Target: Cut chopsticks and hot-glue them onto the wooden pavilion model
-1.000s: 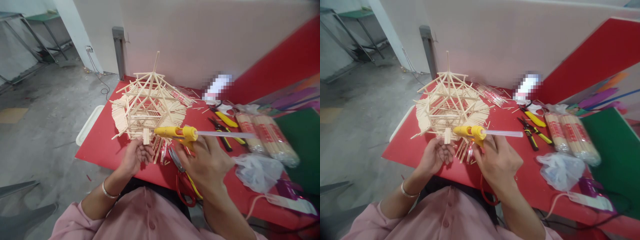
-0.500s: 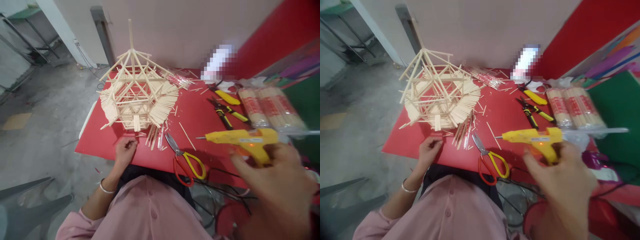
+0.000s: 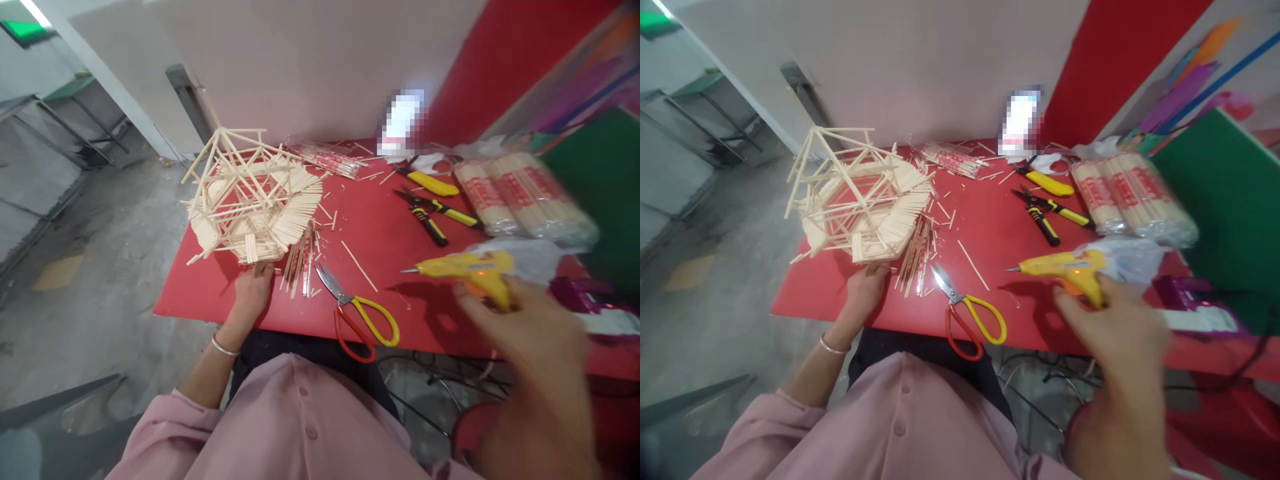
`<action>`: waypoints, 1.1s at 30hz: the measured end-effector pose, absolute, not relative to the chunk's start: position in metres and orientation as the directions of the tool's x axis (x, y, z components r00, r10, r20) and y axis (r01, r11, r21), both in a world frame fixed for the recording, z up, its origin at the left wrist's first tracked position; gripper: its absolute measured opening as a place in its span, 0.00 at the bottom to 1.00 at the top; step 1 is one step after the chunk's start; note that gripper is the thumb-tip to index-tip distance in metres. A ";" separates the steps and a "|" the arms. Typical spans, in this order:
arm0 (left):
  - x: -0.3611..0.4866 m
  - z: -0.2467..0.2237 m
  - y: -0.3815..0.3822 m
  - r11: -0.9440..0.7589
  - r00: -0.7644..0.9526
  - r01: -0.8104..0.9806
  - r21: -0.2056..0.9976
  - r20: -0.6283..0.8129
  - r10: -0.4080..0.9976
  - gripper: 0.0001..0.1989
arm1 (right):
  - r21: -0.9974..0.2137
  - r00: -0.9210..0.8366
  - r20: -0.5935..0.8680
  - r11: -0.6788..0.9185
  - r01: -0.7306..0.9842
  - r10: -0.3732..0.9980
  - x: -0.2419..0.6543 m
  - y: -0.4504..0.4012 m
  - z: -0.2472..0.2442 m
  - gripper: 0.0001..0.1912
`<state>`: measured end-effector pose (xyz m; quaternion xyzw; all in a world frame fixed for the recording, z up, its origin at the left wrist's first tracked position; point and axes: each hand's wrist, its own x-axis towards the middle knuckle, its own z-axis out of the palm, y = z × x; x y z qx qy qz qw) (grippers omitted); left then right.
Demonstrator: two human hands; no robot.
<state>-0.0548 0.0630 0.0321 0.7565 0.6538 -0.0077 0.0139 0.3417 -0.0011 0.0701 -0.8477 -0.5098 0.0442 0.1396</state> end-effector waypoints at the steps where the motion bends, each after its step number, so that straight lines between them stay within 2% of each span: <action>1: -0.055 0.033 0.064 -0.163 0.163 0.987 -0.005 -0.028 0.986 0.15 | -0.302 0.479 -0.019 -0.461 0.834 0.878 0.335 0.008 0.065 0.32; 4: -0.054 0.034 0.070 -0.207 0.206 0.977 -0.041 -0.021 0.978 0.16 | -0.375 0.413 -0.155 -0.441 0.815 0.897 0.313 0.033 0.049 0.25; 7: -0.051 0.034 0.073 -0.220 0.219 0.973 -0.064 -0.025 0.975 0.17 | -0.340 0.414 -0.120 -0.429 0.837 0.903 0.297 0.050 0.037 0.21; 9: -0.049 0.034 0.073 -0.213 0.212 0.974 -0.072 -0.026 0.977 0.18 | -0.296 0.425 -0.025 -0.413 0.861 0.905 0.291 0.055 0.035 0.23; 11: -0.048 0.034 0.071 -0.201 0.199 0.976 -0.080 -0.028 0.980 0.17 | -0.222 0.395 0.138 -0.360 0.906 0.908 0.284 0.053 0.040 0.26; 13: -0.049 0.033 0.069 -0.203 0.201 0.975 -0.087 -0.034 0.979 0.17 | -0.146 0.274 0.303 -0.240 0.960 0.913 0.273 0.042 0.047 0.27; 14: -0.050 0.033 0.068 -0.210 0.207 0.973 -0.091 -0.039 0.978 0.17 | -0.122 0.194 0.338 -0.162 0.979 0.921 0.265 0.033 0.051 0.26; 16: -0.051 0.033 0.068 -0.227 0.222 0.969 -0.102 -0.051 0.974 0.18 | -0.137 0.013 0.258 0.023 0.990 0.966 0.246 0.011 0.056 0.21; 19: -0.052 0.032 0.071 -0.232 0.226 0.965 -0.120 -0.064 0.972 0.17 | -0.168 -0.188 -0.009 0.184 0.968 0.982 0.218 -0.017 0.054 0.20; 25: -0.049 0.037 0.076 -0.206 0.201 0.975 -0.089 -0.058 0.978 0.17 | -0.085 -0.103 -0.232 0.085 0.993 0.967 0.202 -0.021 0.053 0.32; 29: -0.048 0.043 0.074 -0.199 0.196 0.979 -0.047 -0.065 0.978 0.14 | -0.049 -0.105 -0.224 0.097 0.994 0.969 0.209 -0.014 0.061 0.32; 33: -0.051 0.042 0.064 -0.261 0.260 0.964 0.043 0.031 0.965 0.11 | -0.082 -0.073 -0.057 0.068 0.994 0.996 0.219 -0.016 0.053 0.24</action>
